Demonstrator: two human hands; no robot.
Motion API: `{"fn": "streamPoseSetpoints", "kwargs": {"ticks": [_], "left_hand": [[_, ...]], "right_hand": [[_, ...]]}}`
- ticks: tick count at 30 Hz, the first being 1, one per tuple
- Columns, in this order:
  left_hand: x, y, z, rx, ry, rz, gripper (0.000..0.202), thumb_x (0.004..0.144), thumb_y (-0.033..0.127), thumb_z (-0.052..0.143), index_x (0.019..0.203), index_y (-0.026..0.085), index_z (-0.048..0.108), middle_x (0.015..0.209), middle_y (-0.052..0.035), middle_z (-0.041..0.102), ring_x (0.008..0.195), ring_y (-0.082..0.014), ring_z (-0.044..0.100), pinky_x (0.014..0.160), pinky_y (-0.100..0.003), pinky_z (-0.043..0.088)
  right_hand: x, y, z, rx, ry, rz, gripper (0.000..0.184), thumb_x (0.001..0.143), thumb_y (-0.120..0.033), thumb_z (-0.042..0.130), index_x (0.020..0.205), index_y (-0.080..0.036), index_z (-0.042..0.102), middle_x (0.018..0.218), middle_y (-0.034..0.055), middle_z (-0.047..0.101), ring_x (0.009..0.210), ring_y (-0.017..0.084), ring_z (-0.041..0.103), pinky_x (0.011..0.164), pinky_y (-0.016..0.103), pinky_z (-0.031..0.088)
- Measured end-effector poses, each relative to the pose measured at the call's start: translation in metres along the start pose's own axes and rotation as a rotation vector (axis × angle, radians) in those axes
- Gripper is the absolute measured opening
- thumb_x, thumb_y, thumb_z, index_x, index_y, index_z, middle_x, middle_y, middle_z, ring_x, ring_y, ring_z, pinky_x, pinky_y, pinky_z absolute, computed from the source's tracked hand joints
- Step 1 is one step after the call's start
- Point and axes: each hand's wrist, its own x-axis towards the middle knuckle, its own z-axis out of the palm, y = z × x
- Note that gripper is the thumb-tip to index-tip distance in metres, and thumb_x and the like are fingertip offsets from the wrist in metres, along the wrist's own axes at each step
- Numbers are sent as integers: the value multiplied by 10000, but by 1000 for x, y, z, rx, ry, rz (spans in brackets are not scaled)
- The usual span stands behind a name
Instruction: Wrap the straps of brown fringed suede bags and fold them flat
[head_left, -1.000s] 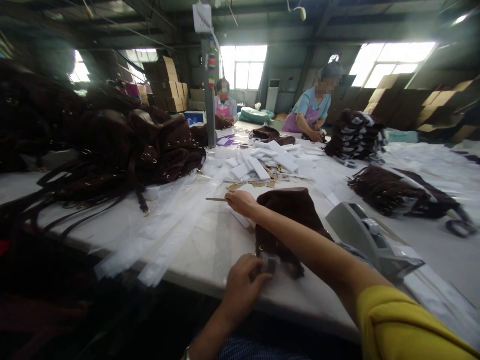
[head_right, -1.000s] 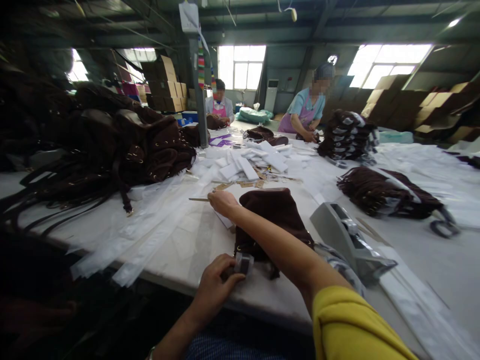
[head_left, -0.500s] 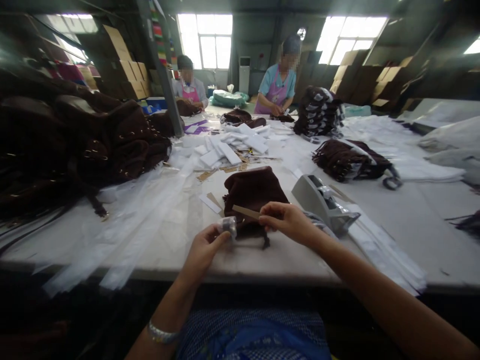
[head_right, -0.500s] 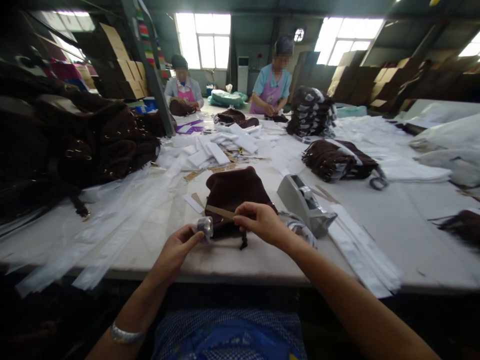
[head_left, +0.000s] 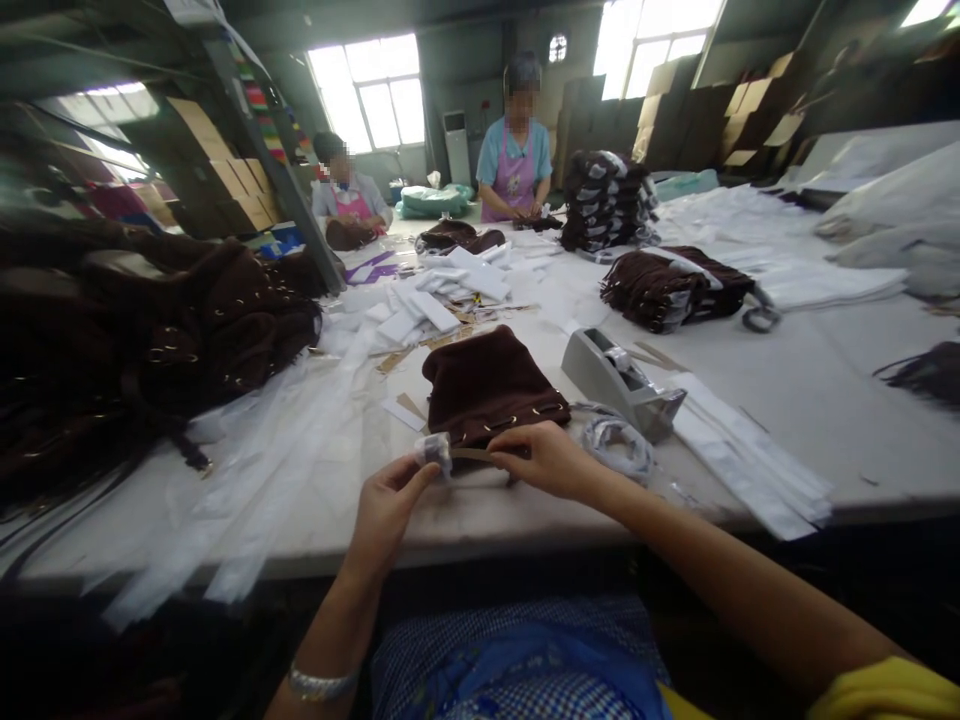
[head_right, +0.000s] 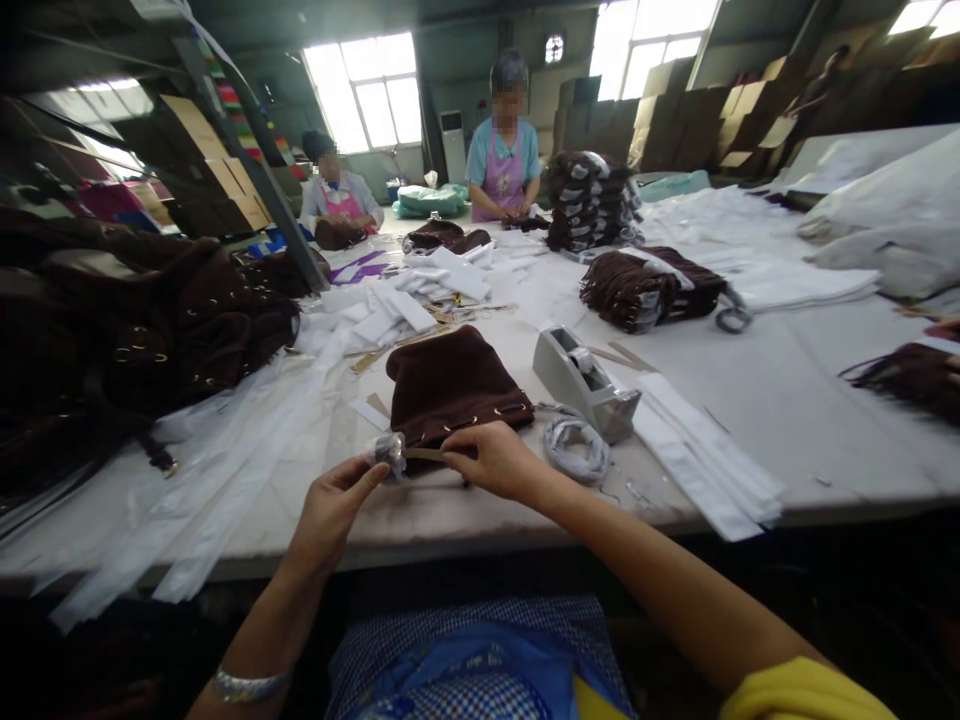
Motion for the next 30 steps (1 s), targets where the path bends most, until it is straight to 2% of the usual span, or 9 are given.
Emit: {"fn": "streamPoseSetpoints", "kwargs": {"ticks": [7, 12, 17, 22, 25, 30], "left_hand": [[0, 3, -1, 79, -7, 42, 327, 770, 404, 743, 1002, 173, 739, 1040, -58, 747, 1054, -254, 659, 969, -349, 482], [3, -5, -4, 74, -45, 83, 323, 767, 382, 741, 1028, 191, 740, 1295, -83, 644, 1283, -285, 516, 1073, -390, 406], [4, -4, -2, 39, -83, 44, 344, 781, 369, 732, 1070, 182, 737, 1258, -90, 670, 1256, -288, 542, 1142, -449, 320], [4, -8, -3, 58, 20, 102, 298, 750, 372, 750, 994, 200, 752, 1304, -84, 628, 1282, -287, 518, 1039, -397, 460], [4, -13, 0, 43, 75, 126, 272, 719, 372, 772, 929, 200, 758, 1314, -80, 598, 1238, -282, 553, 979, -366, 511], [3, -15, 11, -1, 24, 128, 263, 715, 378, 774, 900, 192, 759, 1247, -77, 625, 1134, -262, 619, 960, -352, 515]], "right_hand": [[4, 5, 4, 65, 12, -21, 189, 849, -236, 638, 972, -220, 780, 909, 15, 769, 788, 185, 705, 707, 250, 495], [2, 12, 2, 63, 7, 26, 196, 835, -230, 656, 979, -188, 780, 886, 25, 770, 760, 180, 700, 701, 246, 496], [8, 14, 10, 100, -21, 8, 201, 846, -246, 647, 991, -203, 779, 847, 12, 764, 738, 171, 694, 674, 234, 490], [14, 11, 14, 109, 4, -7, 194, 840, -239, 656, 988, -206, 778, 956, 24, 769, 843, 185, 710, 779, 245, 505], [14, 8, 17, 104, 23, 21, 184, 831, -222, 664, 972, -203, 780, 966, 30, 770, 872, 195, 714, 822, 257, 508], [20, 6, 30, 177, 26, -11, 180, 828, -210, 671, 971, -200, 779, 964, 33, 769, 882, 195, 715, 821, 253, 516]]}}
